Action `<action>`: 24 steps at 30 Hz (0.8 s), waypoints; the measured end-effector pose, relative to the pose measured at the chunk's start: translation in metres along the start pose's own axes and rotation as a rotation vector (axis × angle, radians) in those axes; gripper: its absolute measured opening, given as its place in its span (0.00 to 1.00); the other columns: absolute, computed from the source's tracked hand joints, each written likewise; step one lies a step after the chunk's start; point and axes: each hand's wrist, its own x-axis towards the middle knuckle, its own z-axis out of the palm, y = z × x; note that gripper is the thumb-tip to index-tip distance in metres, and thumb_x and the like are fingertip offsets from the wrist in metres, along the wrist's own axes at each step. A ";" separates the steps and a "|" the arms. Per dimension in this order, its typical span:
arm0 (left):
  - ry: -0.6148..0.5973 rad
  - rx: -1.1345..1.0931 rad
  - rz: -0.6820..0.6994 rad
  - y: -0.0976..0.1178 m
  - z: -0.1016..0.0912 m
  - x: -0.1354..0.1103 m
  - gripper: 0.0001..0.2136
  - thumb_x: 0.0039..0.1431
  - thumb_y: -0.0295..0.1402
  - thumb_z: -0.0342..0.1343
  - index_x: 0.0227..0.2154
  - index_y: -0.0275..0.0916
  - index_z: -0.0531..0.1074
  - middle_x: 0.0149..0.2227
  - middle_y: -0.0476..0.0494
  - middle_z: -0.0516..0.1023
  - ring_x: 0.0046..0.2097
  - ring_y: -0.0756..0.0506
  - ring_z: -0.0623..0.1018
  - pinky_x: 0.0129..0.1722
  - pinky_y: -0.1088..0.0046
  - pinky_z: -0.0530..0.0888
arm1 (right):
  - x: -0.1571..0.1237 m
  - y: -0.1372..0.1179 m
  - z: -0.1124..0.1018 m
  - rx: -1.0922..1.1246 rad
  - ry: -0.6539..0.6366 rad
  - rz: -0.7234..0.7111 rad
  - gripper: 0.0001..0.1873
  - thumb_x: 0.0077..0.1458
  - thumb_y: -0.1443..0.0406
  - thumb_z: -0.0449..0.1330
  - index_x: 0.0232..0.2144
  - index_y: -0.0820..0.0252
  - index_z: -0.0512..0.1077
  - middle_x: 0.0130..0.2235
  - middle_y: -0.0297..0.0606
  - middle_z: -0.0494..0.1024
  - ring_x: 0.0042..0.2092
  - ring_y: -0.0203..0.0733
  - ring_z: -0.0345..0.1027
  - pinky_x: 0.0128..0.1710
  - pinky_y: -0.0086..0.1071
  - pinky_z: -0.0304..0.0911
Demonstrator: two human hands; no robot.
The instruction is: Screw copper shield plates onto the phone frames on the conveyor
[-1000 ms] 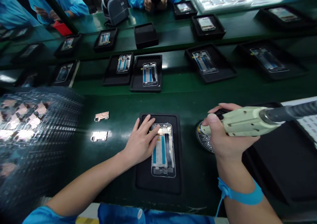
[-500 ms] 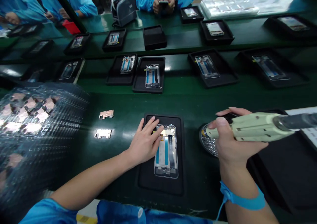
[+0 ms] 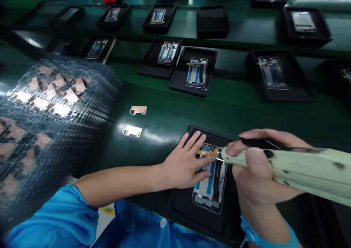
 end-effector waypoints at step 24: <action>-0.003 -0.084 -0.017 0.002 0.006 0.003 0.22 0.69 0.46 0.54 0.61 0.44 0.74 0.72 0.30 0.56 0.75 0.27 0.49 0.70 0.40 0.51 | -0.016 0.016 0.014 0.097 -0.199 -0.012 0.16 0.49 0.67 0.70 0.41 0.60 0.72 0.33 0.34 0.77 0.22 0.40 0.68 0.24 0.38 0.69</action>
